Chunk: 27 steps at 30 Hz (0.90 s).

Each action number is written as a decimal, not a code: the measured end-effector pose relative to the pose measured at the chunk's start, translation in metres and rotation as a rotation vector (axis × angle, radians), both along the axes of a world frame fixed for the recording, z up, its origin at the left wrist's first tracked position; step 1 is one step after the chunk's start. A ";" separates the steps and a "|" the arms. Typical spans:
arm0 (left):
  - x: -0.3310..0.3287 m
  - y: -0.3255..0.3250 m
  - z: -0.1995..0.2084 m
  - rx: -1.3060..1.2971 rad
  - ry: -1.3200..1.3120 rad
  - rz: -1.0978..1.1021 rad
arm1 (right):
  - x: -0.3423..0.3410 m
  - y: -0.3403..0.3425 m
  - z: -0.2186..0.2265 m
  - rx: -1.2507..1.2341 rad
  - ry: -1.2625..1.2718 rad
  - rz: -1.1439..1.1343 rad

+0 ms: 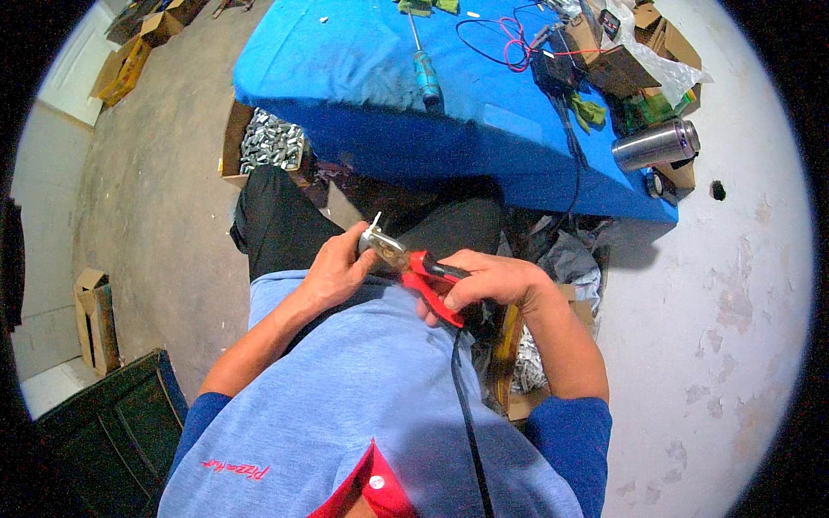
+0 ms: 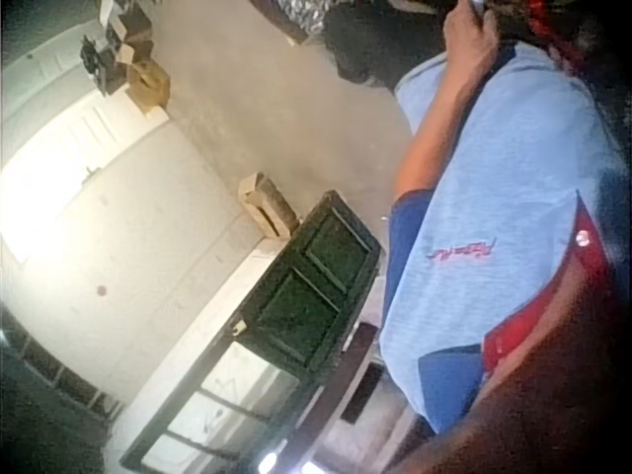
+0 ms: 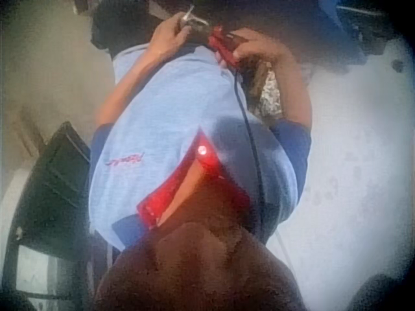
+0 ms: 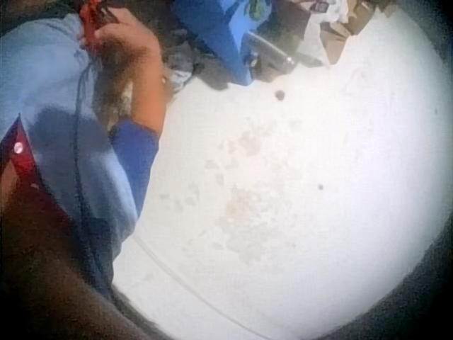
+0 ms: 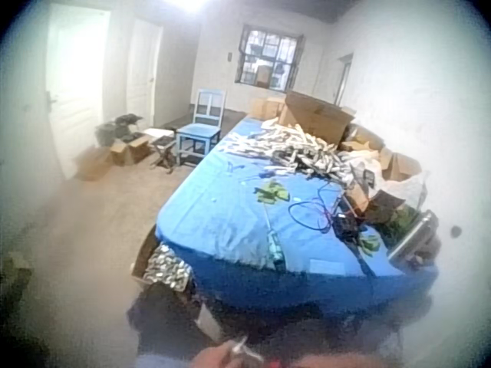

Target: The person picks up a metal component from a table, holds it by hand, and uses a screwdriver to tighten a screw on it. Then, they use pliers to bend a metal wire on the component.

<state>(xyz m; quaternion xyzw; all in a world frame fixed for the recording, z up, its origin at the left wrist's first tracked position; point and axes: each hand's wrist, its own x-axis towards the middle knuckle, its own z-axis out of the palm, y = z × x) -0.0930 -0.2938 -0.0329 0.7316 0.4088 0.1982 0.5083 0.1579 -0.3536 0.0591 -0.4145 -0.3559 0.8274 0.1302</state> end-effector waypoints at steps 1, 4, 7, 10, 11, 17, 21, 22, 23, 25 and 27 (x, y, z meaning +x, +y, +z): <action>0.000 0.000 0.001 0.011 0.007 -0.004 | 0.000 0.000 -0.002 -0.010 0.035 0.006; 0.002 0.002 0.013 -0.097 0.067 -0.035 | -0.001 -0.001 -0.006 0.010 -0.024 0.006; 0.001 0.000 0.010 -0.074 0.042 -0.013 | 0.002 -0.003 -0.008 -0.015 0.005 0.019; 0.001 0.001 0.006 -0.083 -0.006 0.019 | 0.002 -0.003 0.001 -0.025 -0.012 0.013; 0.001 0.000 0.005 -0.080 -0.003 0.015 | 0.003 -0.004 0.000 -0.021 -0.017 0.012; 0.001 0.000 -0.001 -0.053 -0.002 0.008 | 0.006 -0.004 -0.009 -0.005 -0.026 0.008; 0.000 0.001 0.001 -0.061 0.016 0.007 | 0.005 -0.003 -0.007 -0.013 -0.037 -0.001; 0.000 0.001 0.001 -0.066 0.014 0.006 | 0.004 -0.003 -0.005 -0.012 -0.039 -0.003; 0.000 0.001 0.001 -0.061 0.012 0.003 | 0.004 -0.003 -0.005 -0.009 -0.047 -0.001; 0.000 0.001 0.000 -0.051 0.007 -0.002 | 0.005 -0.003 -0.006 -0.001 -0.061 0.005; 0.000 0.001 0.001 -0.034 -0.004 -0.006 | 0.004 -0.001 -0.003 0.006 -0.063 0.014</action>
